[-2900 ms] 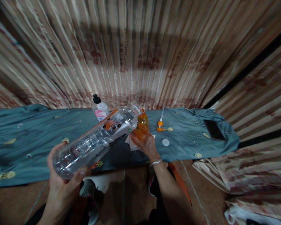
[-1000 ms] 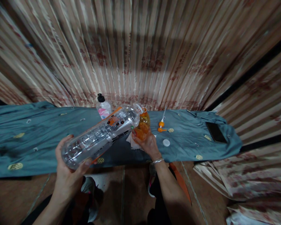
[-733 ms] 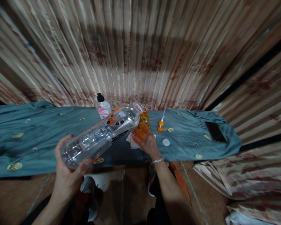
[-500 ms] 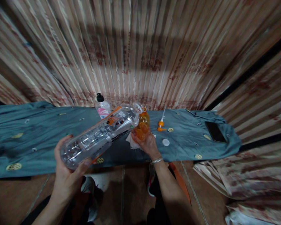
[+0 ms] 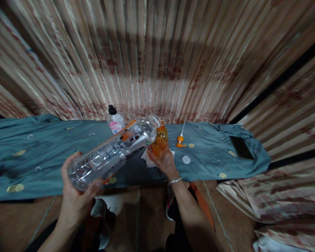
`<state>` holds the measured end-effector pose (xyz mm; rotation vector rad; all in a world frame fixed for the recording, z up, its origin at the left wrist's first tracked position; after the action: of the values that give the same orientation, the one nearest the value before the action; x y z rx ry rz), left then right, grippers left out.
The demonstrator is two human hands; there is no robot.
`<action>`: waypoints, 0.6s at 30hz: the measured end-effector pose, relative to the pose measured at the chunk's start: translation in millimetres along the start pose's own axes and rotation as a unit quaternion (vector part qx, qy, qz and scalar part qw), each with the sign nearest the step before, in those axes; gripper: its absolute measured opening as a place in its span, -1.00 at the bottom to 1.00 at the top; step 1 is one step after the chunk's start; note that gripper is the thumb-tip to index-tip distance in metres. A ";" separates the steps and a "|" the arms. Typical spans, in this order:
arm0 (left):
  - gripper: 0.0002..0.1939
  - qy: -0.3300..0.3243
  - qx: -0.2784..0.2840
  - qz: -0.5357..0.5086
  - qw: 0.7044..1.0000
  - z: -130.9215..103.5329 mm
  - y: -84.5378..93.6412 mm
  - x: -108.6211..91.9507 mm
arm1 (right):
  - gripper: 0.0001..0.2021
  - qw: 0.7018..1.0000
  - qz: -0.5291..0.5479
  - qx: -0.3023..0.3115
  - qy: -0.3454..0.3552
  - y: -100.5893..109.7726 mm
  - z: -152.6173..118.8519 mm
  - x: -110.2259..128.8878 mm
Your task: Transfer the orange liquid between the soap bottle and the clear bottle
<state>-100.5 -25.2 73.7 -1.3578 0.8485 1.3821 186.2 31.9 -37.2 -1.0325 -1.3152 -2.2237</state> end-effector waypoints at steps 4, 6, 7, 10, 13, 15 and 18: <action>0.03 -0.004 0.001 0.015 1.000 1.1 2.0 1.2 | -0.26 1.000 0.021 0.010 -0.016 0.5 -0.1 2.7; 0.05 -0.007 0.005 0.029 1.000 2.3 4.6 3.6 | -0.19 0.999 0.026 0.016 -0.021 1.1 0.5 3.4; 0.06 -0.008 0.005 0.034 0.999 2.9 6.0 5.0 | -0.18 0.999 0.030 0.018 -0.023 1.3 0.8 4.0; 0.08 -0.012 0.004 0.044 0.999 4.4 8.8 8.2 | -0.23 0.999 0.040 0.015 -0.022 2.2 1.1 8.2; 0.08 -0.017 0.000 0.041 0.999 4.9 9.2 9.4 | -0.30 0.999 0.044 0.012 -0.023 3.3 0.3 13.8; 0.09 -0.018 -0.002 0.038 0.999 4.9 8.8 9.3 | -0.29 0.998 0.042 0.019 -0.030 3.8 -0.3 15.2; 0.08 -0.019 0.000 0.048 0.999 4.8 8.7 8.6 | -0.27 0.999 0.035 0.025 -0.020 3.8 -0.6 12.2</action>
<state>-109.2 -21.5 64.6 -1.3007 0.8981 1.4780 180.1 30.2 -26.1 -1.0932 -1.3224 -2.1193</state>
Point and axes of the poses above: each hand's wrist, its own z-axis towards the middle knuckle, its own y-axis out of the back of the hand, x = y × z, the point moved 1 cm from there along z, towards the middle knuckle, and after that the axes turned 2 degrees about -z, right-handed, at the moved point
